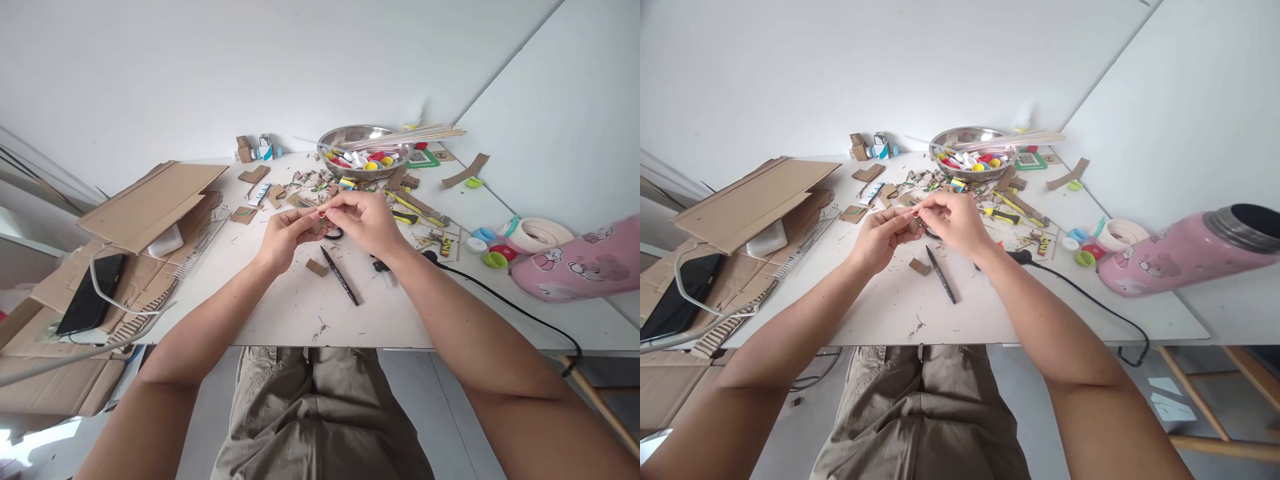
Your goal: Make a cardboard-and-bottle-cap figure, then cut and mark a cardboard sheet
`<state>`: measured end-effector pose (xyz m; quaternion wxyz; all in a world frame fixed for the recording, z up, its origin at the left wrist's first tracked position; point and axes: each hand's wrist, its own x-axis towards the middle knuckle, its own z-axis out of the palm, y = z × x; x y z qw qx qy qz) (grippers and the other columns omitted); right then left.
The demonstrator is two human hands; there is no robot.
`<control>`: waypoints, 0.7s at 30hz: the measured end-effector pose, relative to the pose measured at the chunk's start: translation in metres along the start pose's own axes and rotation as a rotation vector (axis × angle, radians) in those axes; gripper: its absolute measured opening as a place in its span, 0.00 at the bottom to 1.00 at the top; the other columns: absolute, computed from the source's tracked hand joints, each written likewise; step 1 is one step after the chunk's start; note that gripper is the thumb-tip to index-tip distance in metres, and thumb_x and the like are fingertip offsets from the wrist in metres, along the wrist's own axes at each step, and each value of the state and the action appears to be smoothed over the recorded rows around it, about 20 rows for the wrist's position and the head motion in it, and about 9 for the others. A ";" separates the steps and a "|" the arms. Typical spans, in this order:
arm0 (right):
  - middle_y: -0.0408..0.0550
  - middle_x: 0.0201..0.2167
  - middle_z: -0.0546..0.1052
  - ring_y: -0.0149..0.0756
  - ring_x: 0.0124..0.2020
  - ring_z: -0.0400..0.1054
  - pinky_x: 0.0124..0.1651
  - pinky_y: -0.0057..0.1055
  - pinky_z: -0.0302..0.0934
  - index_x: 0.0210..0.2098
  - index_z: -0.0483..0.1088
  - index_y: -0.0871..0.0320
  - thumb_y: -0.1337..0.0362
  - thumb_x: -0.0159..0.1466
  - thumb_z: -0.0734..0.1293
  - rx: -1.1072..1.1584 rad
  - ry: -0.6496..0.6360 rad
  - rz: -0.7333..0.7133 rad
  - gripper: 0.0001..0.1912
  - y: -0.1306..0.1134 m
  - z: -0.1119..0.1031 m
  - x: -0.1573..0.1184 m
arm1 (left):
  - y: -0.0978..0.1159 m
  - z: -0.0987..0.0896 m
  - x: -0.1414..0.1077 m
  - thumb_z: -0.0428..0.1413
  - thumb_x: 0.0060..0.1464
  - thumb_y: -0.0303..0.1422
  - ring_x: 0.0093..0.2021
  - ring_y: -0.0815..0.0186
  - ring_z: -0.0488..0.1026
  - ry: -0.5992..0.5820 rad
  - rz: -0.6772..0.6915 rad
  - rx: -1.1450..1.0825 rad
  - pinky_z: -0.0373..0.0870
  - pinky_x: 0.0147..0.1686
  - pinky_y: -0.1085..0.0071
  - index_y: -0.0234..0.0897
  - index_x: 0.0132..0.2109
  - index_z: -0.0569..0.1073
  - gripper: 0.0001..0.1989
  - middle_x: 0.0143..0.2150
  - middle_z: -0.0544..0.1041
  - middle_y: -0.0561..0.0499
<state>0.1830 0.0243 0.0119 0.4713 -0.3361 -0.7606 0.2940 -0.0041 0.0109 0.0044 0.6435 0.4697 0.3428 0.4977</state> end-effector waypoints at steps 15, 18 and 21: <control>0.35 0.18 0.56 0.31 0.23 0.51 0.29 0.33 0.46 0.26 0.53 0.50 0.47 0.73 0.62 -0.157 -0.230 -0.020 0.24 -0.011 -0.007 0.001 | 0.009 -0.001 -0.001 0.84 0.31 0.45 0.30 0.64 0.84 -0.069 0.047 0.111 0.81 0.33 0.69 0.36 0.35 0.78 0.30 0.29 0.84 0.51; 0.36 0.19 0.56 0.31 0.24 0.51 0.30 0.33 0.47 0.25 0.53 0.50 0.53 0.72 0.61 -0.134 -0.206 -0.018 0.21 -0.012 -0.007 0.002 | 0.008 -0.001 -0.001 0.84 0.29 0.51 0.26 0.68 0.80 -0.092 -0.015 0.100 0.77 0.29 0.72 0.36 0.32 0.77 0.33 0.26 0.81 0.54; 0.37 0.19 0.59 0.31 0.25 0.55 0.31 0.33 0.49 0.24 0.55 0.51 0.56 0.72 0.60 -0.082 -0.220 0.021 0.20 -0.014 -0.007 0.003 | 0.008 0.001 -0.001 0.83 0.29 0.52 0.24 0.71 0.75 -0.109 -0.016 0.110 0.74 0.27 0.73 0.36 0.30 0.78 0.32 0.25 0.79 0.55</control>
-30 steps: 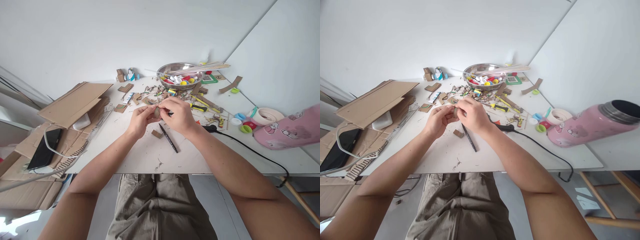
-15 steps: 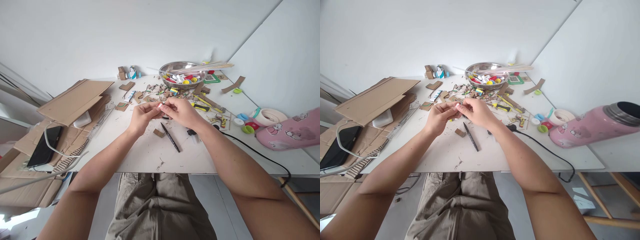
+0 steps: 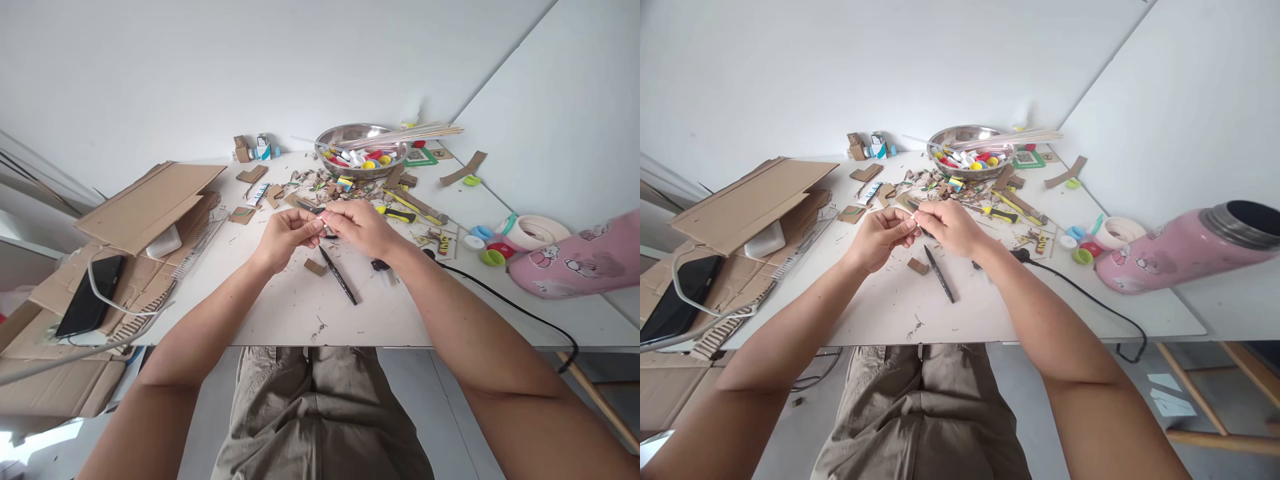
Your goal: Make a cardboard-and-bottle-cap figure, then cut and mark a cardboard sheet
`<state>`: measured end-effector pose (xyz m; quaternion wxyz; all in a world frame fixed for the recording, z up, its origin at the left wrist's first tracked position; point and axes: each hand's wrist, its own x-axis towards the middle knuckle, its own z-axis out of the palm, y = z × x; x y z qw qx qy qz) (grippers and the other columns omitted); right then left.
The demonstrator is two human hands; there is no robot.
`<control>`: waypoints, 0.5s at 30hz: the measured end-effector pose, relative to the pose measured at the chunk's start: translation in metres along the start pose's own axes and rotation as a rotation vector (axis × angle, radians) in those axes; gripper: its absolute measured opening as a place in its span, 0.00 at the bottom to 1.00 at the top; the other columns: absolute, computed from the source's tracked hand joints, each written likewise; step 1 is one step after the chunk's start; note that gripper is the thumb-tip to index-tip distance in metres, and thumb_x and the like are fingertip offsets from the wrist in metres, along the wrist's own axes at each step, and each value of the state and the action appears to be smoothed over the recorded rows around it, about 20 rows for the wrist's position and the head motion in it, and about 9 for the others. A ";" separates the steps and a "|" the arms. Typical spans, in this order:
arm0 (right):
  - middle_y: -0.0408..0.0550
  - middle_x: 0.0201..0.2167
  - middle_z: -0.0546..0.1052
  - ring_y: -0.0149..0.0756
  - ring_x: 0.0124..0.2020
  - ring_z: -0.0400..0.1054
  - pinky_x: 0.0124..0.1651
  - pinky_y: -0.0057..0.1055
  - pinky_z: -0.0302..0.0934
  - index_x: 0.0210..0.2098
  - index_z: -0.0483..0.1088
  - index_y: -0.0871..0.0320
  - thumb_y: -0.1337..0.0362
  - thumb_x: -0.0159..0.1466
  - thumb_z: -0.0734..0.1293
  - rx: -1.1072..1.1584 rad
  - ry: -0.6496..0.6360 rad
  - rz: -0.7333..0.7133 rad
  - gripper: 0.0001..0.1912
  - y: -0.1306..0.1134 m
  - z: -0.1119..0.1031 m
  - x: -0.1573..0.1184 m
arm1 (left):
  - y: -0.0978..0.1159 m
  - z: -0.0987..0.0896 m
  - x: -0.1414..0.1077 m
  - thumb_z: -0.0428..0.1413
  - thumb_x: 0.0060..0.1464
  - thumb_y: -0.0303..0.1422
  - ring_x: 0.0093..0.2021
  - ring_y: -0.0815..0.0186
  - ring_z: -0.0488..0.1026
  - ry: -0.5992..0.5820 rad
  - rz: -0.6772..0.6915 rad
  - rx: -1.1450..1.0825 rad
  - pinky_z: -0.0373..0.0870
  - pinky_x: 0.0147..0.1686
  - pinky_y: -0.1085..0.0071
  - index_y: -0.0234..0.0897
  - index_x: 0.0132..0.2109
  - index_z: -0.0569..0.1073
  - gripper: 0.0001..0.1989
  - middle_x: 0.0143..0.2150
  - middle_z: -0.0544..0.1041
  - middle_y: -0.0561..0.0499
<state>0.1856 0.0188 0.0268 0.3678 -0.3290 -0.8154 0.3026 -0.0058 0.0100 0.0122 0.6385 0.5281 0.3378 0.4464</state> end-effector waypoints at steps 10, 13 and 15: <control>0.37 0.17 0.58 0.30 0.22 0.53 0.30 0.34 0.50 0.22 0.56 0.50 0.47 0.72 0.62 0.059 0.132 -0.048 0.25 0.001 0.011 0.002 | -0.002 0.005 0.000 0.84 0.30 0.50 0.25 0.73 0.72 -0.004 0.045 -0.065 0.70 0.27 0.74 0.36 0.32 0.78 0.31 0.26 0.78 0.56; 0.36 0.16 0.56 0.31 0.22 0.52 0.29 0.34 0.50 0.22 0.56 0.49 0.41 0.72 0.62 0.124 0.169 -0.009 0.28 0.002 0.015 0.002 | -0.004 0.003 0.001 0.83 0.34 0.49 0.25 0.72 0.72 0.019 0.035 -0.071 0.69 0.26 0.73 0.37 0.30 0.76 0.29 0.25 0.77 0.55; 0.36 0.16 0.56 0.30 0.20 0.51 0.27 0.34 0.48 0.22 0.56 0.49 0.34 0.71 0.62 0.178 0.136 0.044 0.32 0.002 0.017 0.002 | -0.003 0.001 0.001 0.82 0.36 0.48 0.24 0.73 0.70 0.035 0.047 -0.065 0.68 0.25 0.73 0.37 0.28 0.76 0.27 0.24 0.77 0.55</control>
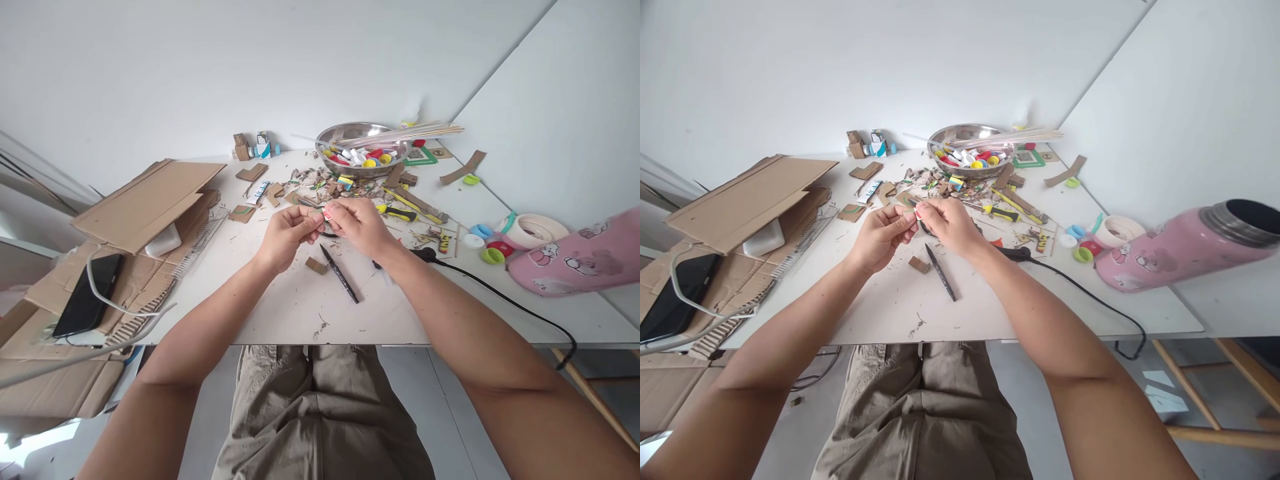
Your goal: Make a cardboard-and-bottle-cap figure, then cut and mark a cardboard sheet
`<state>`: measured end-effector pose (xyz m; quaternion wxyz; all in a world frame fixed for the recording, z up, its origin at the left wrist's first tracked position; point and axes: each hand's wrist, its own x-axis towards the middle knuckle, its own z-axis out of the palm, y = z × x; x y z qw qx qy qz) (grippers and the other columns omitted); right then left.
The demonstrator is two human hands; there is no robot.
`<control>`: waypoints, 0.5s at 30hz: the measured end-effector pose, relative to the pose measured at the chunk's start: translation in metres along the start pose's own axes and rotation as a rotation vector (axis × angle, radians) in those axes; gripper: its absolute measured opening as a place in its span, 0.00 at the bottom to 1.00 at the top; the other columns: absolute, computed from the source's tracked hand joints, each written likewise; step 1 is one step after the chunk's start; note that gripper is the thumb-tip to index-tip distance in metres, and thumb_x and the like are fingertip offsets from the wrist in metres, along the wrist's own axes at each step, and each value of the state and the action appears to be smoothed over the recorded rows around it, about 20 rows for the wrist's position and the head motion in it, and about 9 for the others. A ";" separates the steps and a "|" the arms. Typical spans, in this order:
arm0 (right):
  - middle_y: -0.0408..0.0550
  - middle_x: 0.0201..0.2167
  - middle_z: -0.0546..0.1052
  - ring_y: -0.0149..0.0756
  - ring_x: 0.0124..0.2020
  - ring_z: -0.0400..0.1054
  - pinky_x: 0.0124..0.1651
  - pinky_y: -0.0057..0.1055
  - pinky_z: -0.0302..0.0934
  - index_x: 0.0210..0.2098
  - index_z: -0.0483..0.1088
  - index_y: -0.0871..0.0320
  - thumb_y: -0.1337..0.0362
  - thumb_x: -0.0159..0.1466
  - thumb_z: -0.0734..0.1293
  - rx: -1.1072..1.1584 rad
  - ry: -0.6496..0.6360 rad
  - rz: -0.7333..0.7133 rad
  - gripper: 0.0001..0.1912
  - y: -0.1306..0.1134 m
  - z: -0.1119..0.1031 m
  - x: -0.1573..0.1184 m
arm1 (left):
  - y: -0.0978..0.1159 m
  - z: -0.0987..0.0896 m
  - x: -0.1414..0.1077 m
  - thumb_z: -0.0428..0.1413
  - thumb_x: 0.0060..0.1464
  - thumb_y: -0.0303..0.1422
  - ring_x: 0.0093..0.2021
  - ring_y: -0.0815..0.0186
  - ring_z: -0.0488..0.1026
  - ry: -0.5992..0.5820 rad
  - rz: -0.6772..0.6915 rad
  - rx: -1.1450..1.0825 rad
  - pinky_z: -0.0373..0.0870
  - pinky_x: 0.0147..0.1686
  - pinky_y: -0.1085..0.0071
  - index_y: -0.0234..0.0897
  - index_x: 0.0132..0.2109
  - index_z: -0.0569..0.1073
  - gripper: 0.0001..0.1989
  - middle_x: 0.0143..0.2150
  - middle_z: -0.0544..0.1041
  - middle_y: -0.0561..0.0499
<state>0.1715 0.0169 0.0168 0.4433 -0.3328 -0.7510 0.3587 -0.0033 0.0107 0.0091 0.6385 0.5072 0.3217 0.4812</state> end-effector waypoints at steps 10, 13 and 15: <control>0.41 0.16 0.62 0.34 0.23 0.57 0.30 0.35 0.55 0.21 0.55 0.50 0.23 0.69 0.56 -0.137 0.056 -0.039 0.39 -0.005 0.004 -0.003 | -0.002 -0.002 0.001 0.81 0.41 0.48 0.26 0.70 0.72 -0.008 0.033 0.050 0.71 0.27 0.72 0.39 0.29 0.77 0.25 0.24 0.76 0.55; 0.41 0.16 0.63 0.33 0.22 0.58 0.29 0.34 0.55 0.21 0.57 0.50 0.21 0.67 0.57 -0.079 0.065 -0.013 0.41 -0.003 0.005 -0.003 | -0.001 0.000 0.001 0.82 0.36 0.52 0.26 0.70 0.72 -0.019 0.074 0.078 0.72 0.27 0.72 0.39 0.27 0.76 0.28 0.22 0.73 0.56; 0.41 0.17 0.64 0.32 0.20 0.57 0.26 0.34 0.55 0.21 0.60 0.50 0.19 0.65 0.56 0.023 0.018 0.033 0.42 -0.002 0.004 -0.003 | 0.001 0.000 0.000 0.82 0.36 0.52 0.26 0.70 0.72 -0.021 0.070 0.091 0.72 0.26 0.72 0.39 0.26 0.75 0.28 0.22 0.72 0.56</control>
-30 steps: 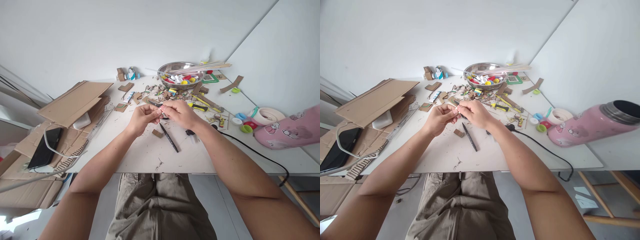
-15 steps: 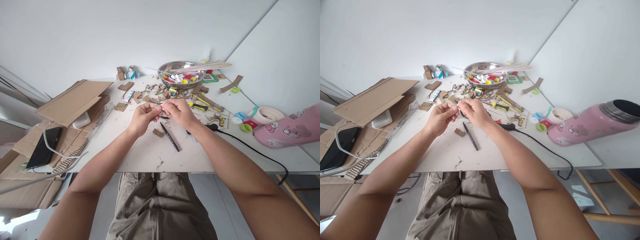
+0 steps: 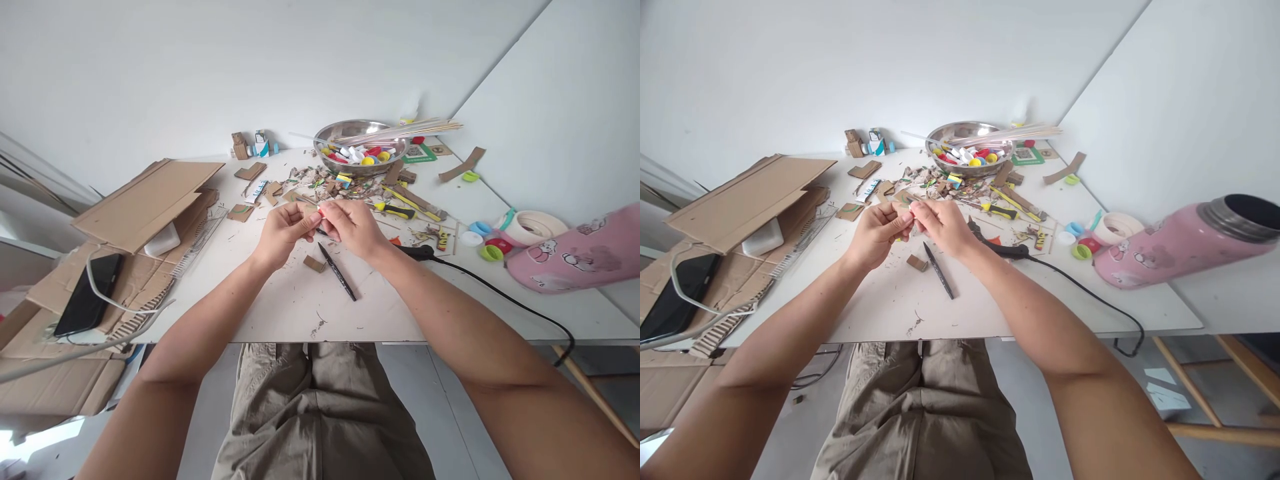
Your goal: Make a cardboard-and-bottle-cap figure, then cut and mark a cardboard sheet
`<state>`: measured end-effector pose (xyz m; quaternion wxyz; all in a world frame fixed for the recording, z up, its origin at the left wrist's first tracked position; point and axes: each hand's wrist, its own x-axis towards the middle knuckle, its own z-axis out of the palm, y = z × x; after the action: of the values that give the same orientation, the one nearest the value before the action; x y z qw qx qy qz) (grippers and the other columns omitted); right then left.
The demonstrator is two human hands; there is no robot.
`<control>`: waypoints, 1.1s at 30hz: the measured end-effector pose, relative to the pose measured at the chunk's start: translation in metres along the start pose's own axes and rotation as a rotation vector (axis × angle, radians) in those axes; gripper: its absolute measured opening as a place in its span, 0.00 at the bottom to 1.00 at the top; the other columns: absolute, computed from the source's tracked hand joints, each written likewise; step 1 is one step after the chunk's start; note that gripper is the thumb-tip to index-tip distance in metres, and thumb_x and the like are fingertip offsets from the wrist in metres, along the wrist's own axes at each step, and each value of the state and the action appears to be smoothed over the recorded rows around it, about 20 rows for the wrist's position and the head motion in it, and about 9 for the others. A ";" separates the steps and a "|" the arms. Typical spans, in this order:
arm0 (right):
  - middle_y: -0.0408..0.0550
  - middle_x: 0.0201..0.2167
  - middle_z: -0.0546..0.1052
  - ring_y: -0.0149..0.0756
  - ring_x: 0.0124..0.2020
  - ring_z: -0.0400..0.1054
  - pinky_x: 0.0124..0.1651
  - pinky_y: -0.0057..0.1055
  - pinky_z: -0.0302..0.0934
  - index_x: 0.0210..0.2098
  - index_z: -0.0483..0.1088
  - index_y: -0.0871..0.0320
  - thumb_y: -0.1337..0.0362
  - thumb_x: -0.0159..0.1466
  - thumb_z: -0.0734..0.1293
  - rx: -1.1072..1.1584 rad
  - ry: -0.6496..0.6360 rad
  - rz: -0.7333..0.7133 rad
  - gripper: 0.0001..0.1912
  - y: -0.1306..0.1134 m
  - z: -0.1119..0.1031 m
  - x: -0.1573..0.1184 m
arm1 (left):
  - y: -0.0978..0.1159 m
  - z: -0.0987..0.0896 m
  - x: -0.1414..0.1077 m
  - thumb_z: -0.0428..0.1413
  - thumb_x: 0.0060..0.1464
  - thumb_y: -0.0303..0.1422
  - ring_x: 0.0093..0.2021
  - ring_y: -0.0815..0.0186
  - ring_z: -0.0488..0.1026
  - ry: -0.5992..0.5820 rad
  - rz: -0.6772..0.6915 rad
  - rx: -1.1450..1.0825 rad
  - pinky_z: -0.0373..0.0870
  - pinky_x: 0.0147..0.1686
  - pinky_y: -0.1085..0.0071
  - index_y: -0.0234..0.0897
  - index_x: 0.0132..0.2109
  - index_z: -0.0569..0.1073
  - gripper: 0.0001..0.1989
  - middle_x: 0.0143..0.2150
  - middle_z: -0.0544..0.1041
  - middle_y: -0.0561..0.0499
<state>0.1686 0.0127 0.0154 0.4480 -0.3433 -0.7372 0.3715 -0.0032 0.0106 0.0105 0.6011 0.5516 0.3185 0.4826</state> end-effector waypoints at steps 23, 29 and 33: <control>0.46 0.20 0.73 0.36 0.24 0.68 0.32 0.36 0.63 0.21 0.68 0.53 0.15 0.59 0.59 -0.007 -0.025 0.063 0.45 0.004 -0.018 0.007 | -0.003 -0.006 0.002 0.79 0.45 0.50 0.22 0.71 0.71 0.047 0.029 0.121 0.71 0.23 0.72 0.39 0.27 0.76 0.25 0.22 0.75 0.54; 0.41 0.24 0.74 0.33 0.25 0.68 0.30 0.32 0.62 0.31 0.72 0.54 0.45 0.61 0.79 0.082 -0.111 0.073 0.21 0.004 -0.015 0.006 | 0.002 -0.008 0.002 0.82 0.40 0.45 0.19 0.71 0.69 0.116 0.068 0.144 0.69 0.22 0.72 0.39 0.26 0.75 0.25 0.19 0.72 0.57; 0.38 0.23 0.71 0.32 0.24 0.69 0.30 0.31 0.63 0.30 0.69 0.53 0.58 0.61 0.77 0.179 -0.067 0.151 0.14 0.009 -0.010 0.006 | -0.001 -0.008 0.002 0.81 0.43 0.43 0.22 0.70 0.71 0.160 0.068 0.105 0.71 0.23 0.72 0.39 0.27 0.76 0.22 0.21 0.73 0.57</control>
<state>0.1771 0.0247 0.0135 0.4226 -0.3439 -0.6877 0.4798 -0.0094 0.0157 0.0086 0.5271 0.5527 0.3714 0.5280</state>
